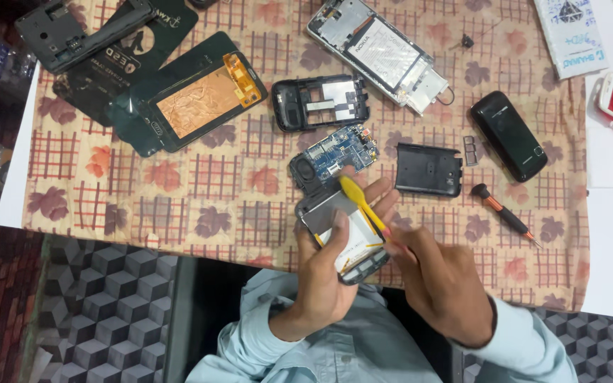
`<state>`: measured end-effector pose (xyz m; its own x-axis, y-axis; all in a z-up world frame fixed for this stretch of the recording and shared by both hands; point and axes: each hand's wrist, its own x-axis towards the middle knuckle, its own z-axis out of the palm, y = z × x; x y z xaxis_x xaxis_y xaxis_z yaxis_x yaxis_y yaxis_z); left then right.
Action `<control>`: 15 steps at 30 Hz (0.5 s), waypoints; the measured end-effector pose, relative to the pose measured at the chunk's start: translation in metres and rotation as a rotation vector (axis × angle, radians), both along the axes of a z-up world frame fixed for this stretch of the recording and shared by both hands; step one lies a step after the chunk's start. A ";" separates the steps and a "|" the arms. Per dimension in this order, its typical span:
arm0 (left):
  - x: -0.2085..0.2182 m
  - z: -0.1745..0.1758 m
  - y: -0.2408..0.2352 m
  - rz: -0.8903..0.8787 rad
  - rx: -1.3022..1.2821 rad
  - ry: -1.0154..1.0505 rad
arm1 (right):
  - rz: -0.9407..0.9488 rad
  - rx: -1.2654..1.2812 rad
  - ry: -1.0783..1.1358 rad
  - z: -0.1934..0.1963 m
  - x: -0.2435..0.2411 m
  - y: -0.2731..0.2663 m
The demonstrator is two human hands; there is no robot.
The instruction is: The person disassembles a Nokia mobile phone, removes the battery and back cover, and cleans the internal components with a brush. They then reassemble the phone by placing the motherboard and battery back into the casing and securing the back cover.
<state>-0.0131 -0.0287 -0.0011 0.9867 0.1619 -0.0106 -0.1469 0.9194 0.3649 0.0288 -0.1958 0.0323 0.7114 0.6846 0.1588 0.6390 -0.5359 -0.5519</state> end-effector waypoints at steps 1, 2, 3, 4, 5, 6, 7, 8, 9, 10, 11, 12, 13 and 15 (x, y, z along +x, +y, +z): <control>-0.001 0.000 0.000 -0.005 -0.015 -0.003 | -0.003 0.015 0.026 0.001 0.003 0.002; -0.001 0.000 0.002 -0.008 -0.030 -0.005 | -0.004 0.029 0.052 0.002 0.005 0.004; -0.001 -0.001 0.005 -0.010 -0.045 -0.008 | -0.005 0.044 0.078 0.002 0.006 0.005; -0.002 -0.002 0.009 0.012 -0.039 0.013 | -0.003 0.024 0.091 0.002 0.004 0.003; -0.002 -0.004 0.013 0.034 -0.033 0.033 | -0.001 0.003 0.105 0.003 -0.003 0.000; -0.001 -0.005 0.017 0.058 -0.027 0.054 | 0.003 -0.018 0.119 0.003 -0.010 -0.005; 0.000 -0.007 0.021 0.076 -0.025 0.052 | -0.040 -0.043 0.188 0.002 -0.016 -0.010; 0.001 -0.010 0.023 0.094 -0.023 0.051 | -0.084 -0.070 0.259 0.002 -0.022 -0.017; 0.001 -0.012 0.025 0.111 -0.021 0.050 | -0.128 -0.096 0.330 0.000 -0.027 -0.021; 0.001 -0.014 0.025 0.129 -0.005 0.047 | -0.105 -0.067 0.317 -0.002 -0.031 -0.025; 0.002 -0.015 0.024 0.147 0.010 0.043 | -0.081 -0.037 0.304 -0.002 -0.034 -0.028; 0.001 -0.016 0.023 0.161 0.026 0.040 | -0.061 -0.007 0.292 -0.003 -0.036 -0.030; 0.000 -0.017 0.018 0.148 0.022 0.070 | -0.059 -0.003 0.276 -0.003 -0.035 -0.029; -0.002 -0.014 0.009 0.119 0.021 0.120 | -0.056 0.013 0.235 -0.002 -0.027 -0.024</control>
<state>-0.0151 -0.0200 -0.0154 0.9524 0.2791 -0.1226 -0.2085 0.8899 0.4056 0.0022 -0.2196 0.0302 0.7668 0.6418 -0.0071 0.4613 -0.5587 -0.6892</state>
